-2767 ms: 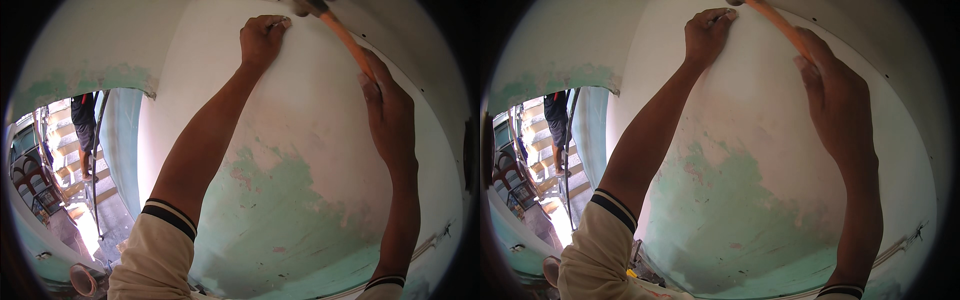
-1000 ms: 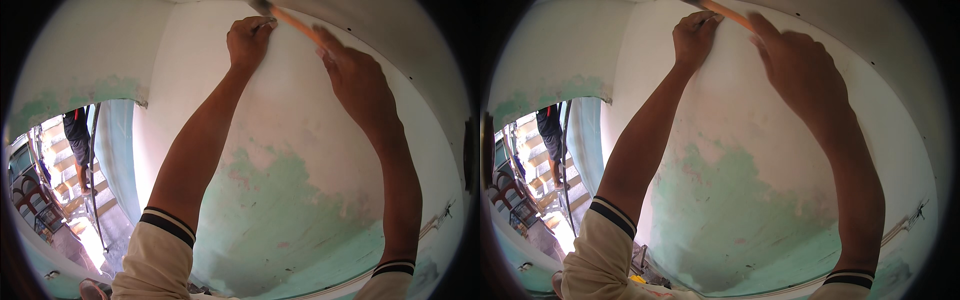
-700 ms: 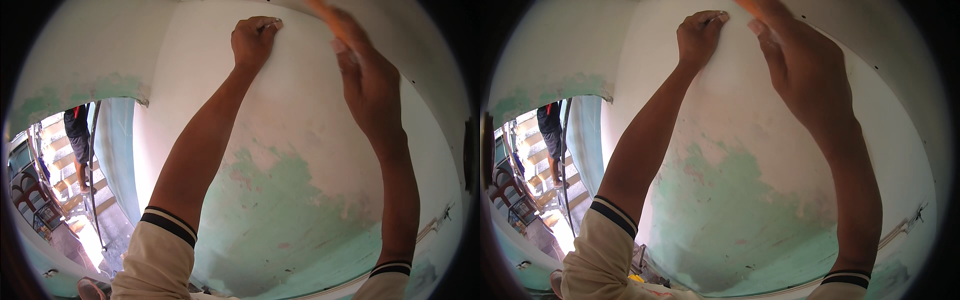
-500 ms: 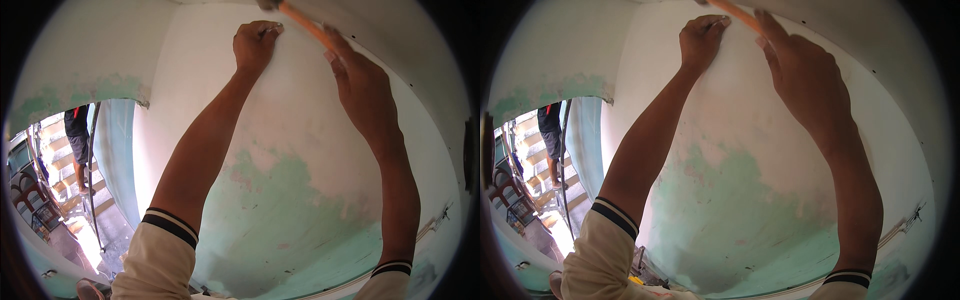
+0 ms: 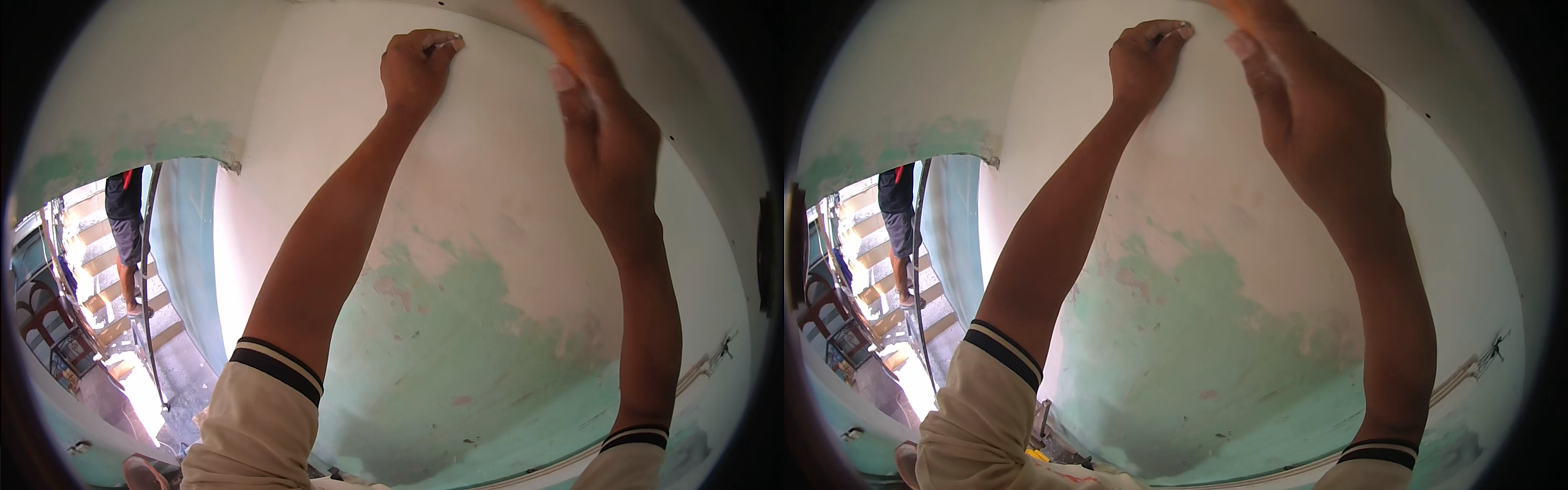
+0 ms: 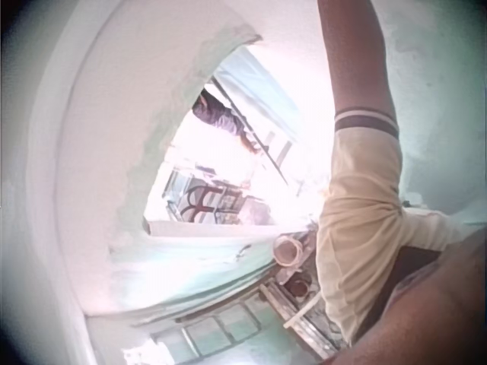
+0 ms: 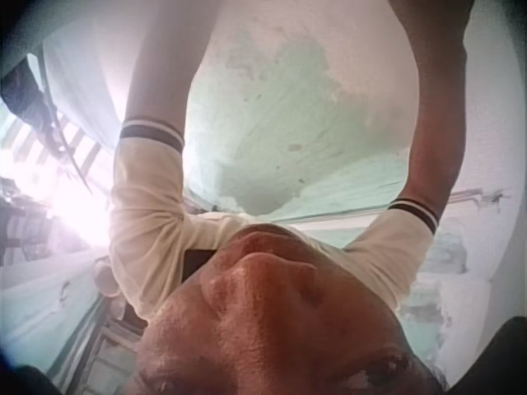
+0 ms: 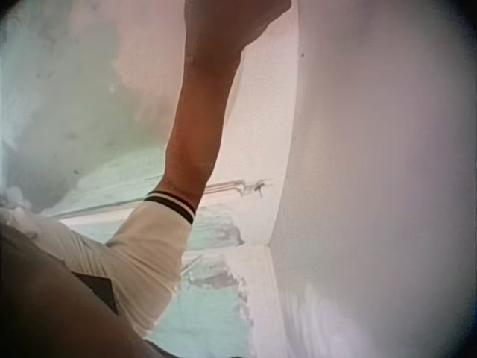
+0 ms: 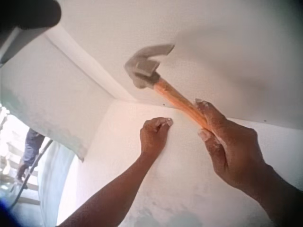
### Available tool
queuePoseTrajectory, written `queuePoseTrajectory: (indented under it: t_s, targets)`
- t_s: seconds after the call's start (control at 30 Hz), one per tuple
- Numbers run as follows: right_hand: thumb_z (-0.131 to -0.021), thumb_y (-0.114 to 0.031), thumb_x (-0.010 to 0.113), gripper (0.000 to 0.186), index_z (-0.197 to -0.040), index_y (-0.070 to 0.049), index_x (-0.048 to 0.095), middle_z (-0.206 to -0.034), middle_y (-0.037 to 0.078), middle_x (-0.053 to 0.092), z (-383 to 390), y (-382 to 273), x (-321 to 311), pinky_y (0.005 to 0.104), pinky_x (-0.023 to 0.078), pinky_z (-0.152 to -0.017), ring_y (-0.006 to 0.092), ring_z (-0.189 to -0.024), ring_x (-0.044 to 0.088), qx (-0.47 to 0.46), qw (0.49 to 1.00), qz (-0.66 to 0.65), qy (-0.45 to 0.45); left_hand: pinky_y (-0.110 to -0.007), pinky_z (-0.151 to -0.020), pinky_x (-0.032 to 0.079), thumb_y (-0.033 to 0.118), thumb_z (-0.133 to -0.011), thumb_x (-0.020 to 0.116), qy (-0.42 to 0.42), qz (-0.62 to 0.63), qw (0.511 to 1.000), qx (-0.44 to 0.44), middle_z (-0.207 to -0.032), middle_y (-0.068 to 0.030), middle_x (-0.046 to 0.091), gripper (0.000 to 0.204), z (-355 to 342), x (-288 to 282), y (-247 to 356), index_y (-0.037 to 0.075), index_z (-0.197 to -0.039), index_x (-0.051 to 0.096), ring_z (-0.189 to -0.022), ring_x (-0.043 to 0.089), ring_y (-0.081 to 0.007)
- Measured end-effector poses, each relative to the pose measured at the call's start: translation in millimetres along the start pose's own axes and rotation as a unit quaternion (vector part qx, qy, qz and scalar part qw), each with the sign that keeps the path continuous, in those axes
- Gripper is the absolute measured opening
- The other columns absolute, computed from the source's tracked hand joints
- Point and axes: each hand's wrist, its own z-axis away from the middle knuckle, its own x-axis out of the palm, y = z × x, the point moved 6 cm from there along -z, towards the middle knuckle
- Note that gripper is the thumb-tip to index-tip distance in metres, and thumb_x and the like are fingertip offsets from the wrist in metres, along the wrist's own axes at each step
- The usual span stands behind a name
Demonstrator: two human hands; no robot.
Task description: The person measures a wall with a tape measure and marks it with a pencil. They then hammer nails into the wall at the marked points. Finally, they cut a long white plastic trim piece to size using a utility knife and a straight edge.
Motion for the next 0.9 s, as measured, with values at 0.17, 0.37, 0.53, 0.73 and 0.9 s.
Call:
queuePoseTrajectory:
  t_s: [0.17,0.37,0.53,0.73,0.9]
  targets:
    - [-0.104,-0.02,0.063,0.043,-0.146,-0.018,0.057,-0.082,0.013,0.07,7,17,22,0.0409,0.057,-0.066,0.0296,-0.072,0.07,0.134,0.96,0.155,-0.189,-0.034,-0.081,0.056,0.026,-0.091,0.075,0.002,-0.038,0.999,-0.019,-0.093,-0.0074,0.077,0.023,-2,-3,-10,0.007,-0.103,0.081,-0.087,0.07,-0.0178]
    - [-0.105,-0.019,0.061,0.044,-0.149,-0.02,0.054,-0.094,0.015,0.072,8,0,7,0.0414,0.059,-0.073,0.0307,-0.082,0.073,0.065,0.993,0.05,-0.088,-0.033,-0.079,0.055,0.028,-0.093,0.073,0.022,-0.036,0.999,0.028,-0.087,-0.0064,0.075,0.026,2,-4,-4,0.006,-0.106,0.08,-0.081,0.068,-0.0158]
    - [-0.106,-0.024,0.059,0.042,-0.147,-0.019,0.053,-0.078,0.013,0.069,19,16,8,0.0446,0.06,-0.066,0.0321,-0.072,0.072,0.091,0.978,0.139,-0.126,-0.033,-0.081,0.055,0.028,-0.093,0.073,-0.015,-0.041,0.999,-0.023,-0.088,-0.0072,0.075,0.026,7,5,0,0.006,-0.106,0.08,-0.085,0.068,-0.0147]
    - [-0.106,-0.025,0.058,0.041,-0.145,-0.016,0.053,-0.084,0.014,0.072,2,16,13,0.0478,0.06,-0.065,0.0349,-0.075,0.073,0.181,0.933,0.194,-0.245,-0.033,-0.088,0.054,0.024,-0.094,0.072,-0.007,0.003,1.0,0.001,-0.095,-0.0087,0.078,0.022,-15,-2,-5,0.007,-0.107,0.08,-0.092,0.07,-0.0156]
    - [-0.104,-0.022,0.057,0.033,-0.136,-0.013,0.058,-0.079,0.02,0.071,29,14,-13,0.0511,0.057,-0.062,0.0398,-0.071,0.071,0.19,0.98,0.013,-0.051,-0.034,-0.087,0.057,0.017,-0.095,0.07,-0.022,0.044,0.974,0.223,-0.107,-0.0082,0.076,0.017,-43,14,-40,0.008,-0.107,0.078,-0.095,0.072,-0.0207]
